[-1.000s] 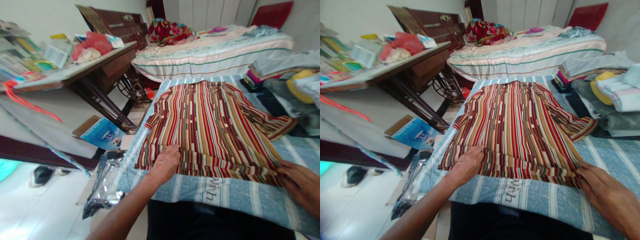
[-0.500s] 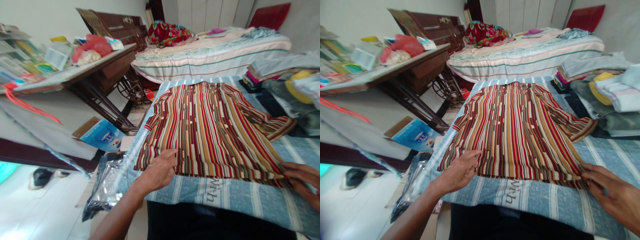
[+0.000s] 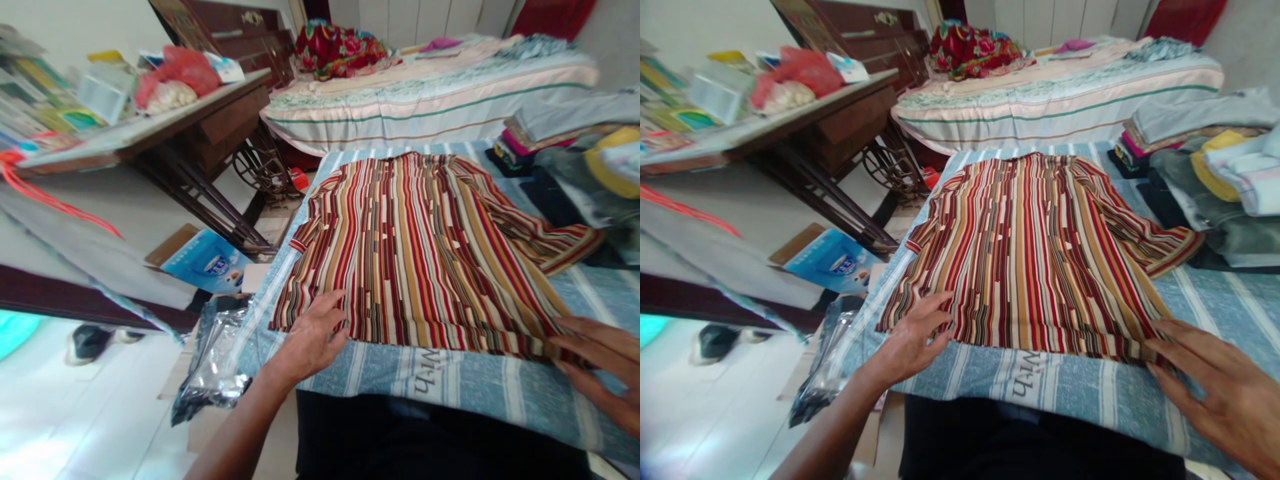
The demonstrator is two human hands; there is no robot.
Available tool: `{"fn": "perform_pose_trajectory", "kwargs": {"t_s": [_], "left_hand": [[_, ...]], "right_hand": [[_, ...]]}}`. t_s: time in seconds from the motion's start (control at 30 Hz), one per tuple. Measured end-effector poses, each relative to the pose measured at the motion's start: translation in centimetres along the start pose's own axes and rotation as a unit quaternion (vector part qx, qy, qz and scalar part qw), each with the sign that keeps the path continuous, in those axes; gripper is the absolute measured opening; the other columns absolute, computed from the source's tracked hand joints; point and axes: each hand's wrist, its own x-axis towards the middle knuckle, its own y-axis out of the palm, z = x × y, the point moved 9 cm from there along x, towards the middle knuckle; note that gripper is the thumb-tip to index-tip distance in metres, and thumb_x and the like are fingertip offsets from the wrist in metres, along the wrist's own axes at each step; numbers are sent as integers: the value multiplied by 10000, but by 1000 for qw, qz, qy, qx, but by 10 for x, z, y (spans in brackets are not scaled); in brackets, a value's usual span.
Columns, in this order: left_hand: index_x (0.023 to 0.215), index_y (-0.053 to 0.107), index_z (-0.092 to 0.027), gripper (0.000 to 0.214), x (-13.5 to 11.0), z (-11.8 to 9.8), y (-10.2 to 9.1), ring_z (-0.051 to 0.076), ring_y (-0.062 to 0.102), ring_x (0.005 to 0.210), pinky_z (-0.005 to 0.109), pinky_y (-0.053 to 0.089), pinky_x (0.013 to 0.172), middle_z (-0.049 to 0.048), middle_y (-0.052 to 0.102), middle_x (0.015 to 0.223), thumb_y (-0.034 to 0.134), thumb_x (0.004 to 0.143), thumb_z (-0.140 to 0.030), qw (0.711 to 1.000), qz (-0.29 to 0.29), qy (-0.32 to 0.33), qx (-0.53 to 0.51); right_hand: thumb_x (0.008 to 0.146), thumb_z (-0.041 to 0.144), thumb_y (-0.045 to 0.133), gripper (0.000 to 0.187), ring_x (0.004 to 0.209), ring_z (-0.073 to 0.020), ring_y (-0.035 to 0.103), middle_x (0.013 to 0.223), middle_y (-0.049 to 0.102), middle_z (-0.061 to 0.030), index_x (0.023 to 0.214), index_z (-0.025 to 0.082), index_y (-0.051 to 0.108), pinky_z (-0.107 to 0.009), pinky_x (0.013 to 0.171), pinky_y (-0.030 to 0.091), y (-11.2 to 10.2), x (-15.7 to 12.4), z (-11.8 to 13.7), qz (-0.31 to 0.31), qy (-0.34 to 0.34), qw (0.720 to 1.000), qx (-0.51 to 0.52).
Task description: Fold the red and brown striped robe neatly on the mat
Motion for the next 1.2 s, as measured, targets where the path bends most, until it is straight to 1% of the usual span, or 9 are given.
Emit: {"fn": "perform_pose_trajectory", "kwargs": {"t_s": [0.07,0.13,0.23,0.33,0.43,0.57,0.77,0.93,1.2], "left_hand": [[870,620,-178,103,-7,7,-5,247,490,1209,442,413,1021,120,518,1313,540,806,-169,1000,-30,-8,-4],[908,616,-176,124,-16,18,-12,240,491,1205,431,419,1018,122,525,1301,526,822,-180,998,-65,-22,6],[923,608,-176,134,-35,45,-26,234,531,1150,411,457,977,124,568,1236,505,842,-206,988,-122,-73,52],[910,614,-172,154,-61,77,-41,250,580,1064,422,482,931,125,630,1109,505,843,-258,969,-159,-149,113],[906,627,-167,183,-84,99,-50,257,609,1005,425,497,901,113,665,1019,511,824,-284,956,-167,-204,130],[999,629,-165,261,-99,107,-46,231,607,1028,364,523,865,99,655,1081,529,764,-217,958,-135,-241,71],[1043,615,-169,310,-95,100,-41,218,633,968,340,525,853,80,679,1023,549,740,-189,960,-137,-228,90],[1101,605,-180,315,-89,97,-38,200,651,887,305,532,779,72,690,972,473,815,-198,957,-133,-214,144],[1022,667,-178,303,-112,113,-53,154,660,682,243,507,712,30,717,840,461,825,-281,923,-229,-307,22]], "right_hand": [[810,348,531,261,1055,-247,605,1133,642,-72,1006,238,662,-410,966,466,-7,12,51,-34,-97,994,41],[820,230,546,226,1002,-220,622,1074,663,-68,1020,219,650,-398,933,474,-3,21,98,-50,-161,984,53],[828,99,500,257,1004,-206,607,1022,672,-72,1024,176,647,-379,918,467,15,34,154,-58,-207,975,63],[824,64,461,284,967,-207,593,992,654,-84,1028,144,641,-358,875,469,41,44,189,-17,-231,972,46],[816,72,442,267,871,-206,582,894,628,-76,981,146,638,-354,798,471,58,55,198,24,-209,978,16],[778,88,471,239,790,-202,561,828,594,-59,950,161,620,-333,705,456,66,60,202,39,-222,974,-27],[752,78,482,197,733,-174,544,794,559,-35,859,197,597,-290,662,435,70,63,200,52,-221,973,-46],[791,92,474,151,716,-173,530,765,540,-28,821,193,582,-293,667,404,75,66,202,71,-206,975,-31],[836,128,492,105,711,-172,504,737,527,-28,791,183,570,-296,655,357,75,74,209,75,-211,974,-31]]}}
